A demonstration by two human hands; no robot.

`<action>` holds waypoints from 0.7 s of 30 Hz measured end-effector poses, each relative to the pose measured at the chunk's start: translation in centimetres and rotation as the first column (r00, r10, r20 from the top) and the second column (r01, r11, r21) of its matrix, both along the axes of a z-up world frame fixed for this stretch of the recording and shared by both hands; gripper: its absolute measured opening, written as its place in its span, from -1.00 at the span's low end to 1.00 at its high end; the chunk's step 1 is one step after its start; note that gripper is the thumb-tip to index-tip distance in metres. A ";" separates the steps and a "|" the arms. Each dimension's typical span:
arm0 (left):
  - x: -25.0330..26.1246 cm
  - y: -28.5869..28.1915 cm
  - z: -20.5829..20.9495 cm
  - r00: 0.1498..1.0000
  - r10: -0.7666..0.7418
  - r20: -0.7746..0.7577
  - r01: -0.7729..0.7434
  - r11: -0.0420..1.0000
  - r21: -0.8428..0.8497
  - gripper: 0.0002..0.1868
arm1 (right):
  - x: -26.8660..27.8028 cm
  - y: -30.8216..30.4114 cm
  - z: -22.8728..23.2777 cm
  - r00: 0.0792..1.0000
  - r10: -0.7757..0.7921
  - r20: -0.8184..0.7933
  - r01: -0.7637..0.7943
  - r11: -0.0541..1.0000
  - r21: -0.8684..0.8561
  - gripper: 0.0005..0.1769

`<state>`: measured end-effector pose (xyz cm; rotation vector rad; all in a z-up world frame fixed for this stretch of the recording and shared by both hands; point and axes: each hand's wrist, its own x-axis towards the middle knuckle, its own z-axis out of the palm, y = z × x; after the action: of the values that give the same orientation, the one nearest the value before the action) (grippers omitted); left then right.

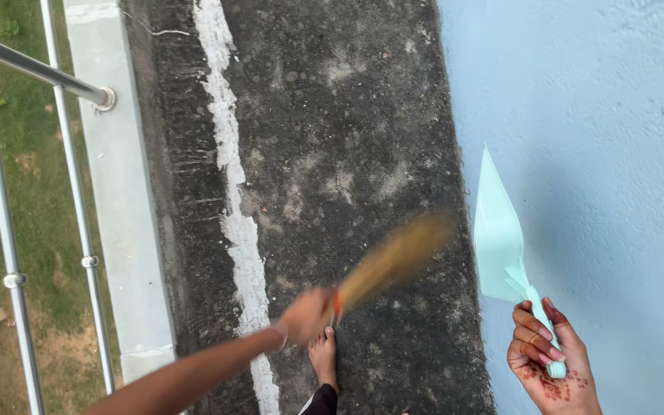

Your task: The person sweeps debris on a concrete floor using a small broom and a dustpan, moving across a balcony area.

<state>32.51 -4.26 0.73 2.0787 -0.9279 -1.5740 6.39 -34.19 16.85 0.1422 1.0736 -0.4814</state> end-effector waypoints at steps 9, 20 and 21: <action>17.2 -0.4 -14.6 0.699 0.468 0.540 -0.615 0.779 0.122 -0.51 | 2.6 -0.4 -0.4 0.995 0.051 0.089 -0.053 0.998 0.018 -0.78; 5.3 -14.7 -2.5 -0.851 0.438 -0.290 -0.507 -0.829 0.235 -0.70 | 10.0 -1.5 -0.3 0.971 0.077 0.225 -0.087 0.996 0.034 -0.77; 4.2 -13.6 -2.8 -0.944 0.291 -0.157 -0.328 -0.881 0.340 -0.69 | 10.8 -1.9 -0.3 0.971 0.085 0.222 -0.096 0.995 0.038 -0.77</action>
<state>36.67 -17.88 -2.04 0.7326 1.5064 -0.0635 17.19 -36.05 16.52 0.1844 0.8700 -0.3478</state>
